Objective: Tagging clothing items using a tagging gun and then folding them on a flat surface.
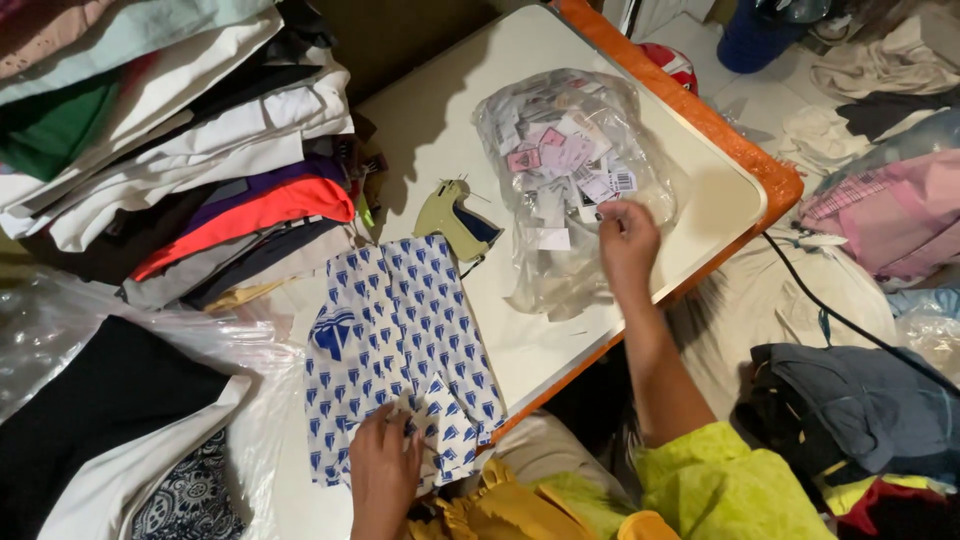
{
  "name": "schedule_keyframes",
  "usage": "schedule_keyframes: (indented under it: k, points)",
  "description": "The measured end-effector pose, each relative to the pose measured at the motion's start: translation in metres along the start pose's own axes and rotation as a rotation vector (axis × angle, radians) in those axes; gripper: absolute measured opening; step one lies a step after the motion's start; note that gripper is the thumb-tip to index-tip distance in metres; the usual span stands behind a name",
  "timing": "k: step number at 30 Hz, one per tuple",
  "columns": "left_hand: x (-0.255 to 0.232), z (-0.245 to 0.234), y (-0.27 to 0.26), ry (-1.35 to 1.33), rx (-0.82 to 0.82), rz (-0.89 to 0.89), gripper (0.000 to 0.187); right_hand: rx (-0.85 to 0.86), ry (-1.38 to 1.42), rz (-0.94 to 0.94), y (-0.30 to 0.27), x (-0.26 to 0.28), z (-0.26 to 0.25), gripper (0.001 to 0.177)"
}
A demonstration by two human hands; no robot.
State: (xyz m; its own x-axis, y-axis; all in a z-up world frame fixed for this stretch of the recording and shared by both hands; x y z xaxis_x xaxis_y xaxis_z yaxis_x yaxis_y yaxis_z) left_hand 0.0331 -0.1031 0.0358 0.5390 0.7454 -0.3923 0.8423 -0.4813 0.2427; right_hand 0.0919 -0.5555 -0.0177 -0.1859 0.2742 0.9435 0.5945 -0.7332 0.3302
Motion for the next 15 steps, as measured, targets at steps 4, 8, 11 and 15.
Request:
schedule_keyframes:
  k: [4, 8, 11, 15]
  points:
    - [-0.036, 0.001, 0.061, -0.087, 0.013, 0.171, 0.041, 0.243, -0.418, 0.059, 0.049, -0.024, -0.003, 0.023]
    - [-0.084, 0.017, 0.133, -0.256, 0.079, 0.355, 0.036, 0.638, -0.432, 0.093, 0.068, 0.025, 0.034, 0.042]
    - [-0.110, 0.046, 0.187, -0.339, 0.129, 0.366, 0.035, 0.643, -0.518, -0.032, 0.089, 0.066, 0.046, 0.063]
    - [-0.144, 0.081, 0.246, -0.350, 0.200, 0.295, 0.044, 0.775, -0.682, -0.359, 0.128, 0.058, 0.039, 0.075]
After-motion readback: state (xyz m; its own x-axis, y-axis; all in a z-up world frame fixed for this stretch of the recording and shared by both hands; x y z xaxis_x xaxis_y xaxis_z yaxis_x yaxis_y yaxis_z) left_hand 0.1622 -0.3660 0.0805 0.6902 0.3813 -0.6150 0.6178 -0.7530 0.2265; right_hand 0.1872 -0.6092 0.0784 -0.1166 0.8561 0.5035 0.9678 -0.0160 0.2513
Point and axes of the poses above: each hand's wrist, its own y-axis towards the middle knuckle, its own z-axis out of the palm, x = y × z, the point moved 1 cm from there along y, towards the middle knuckle, and after that the axes turned 2 degrees about x, right-handed, at the moved point
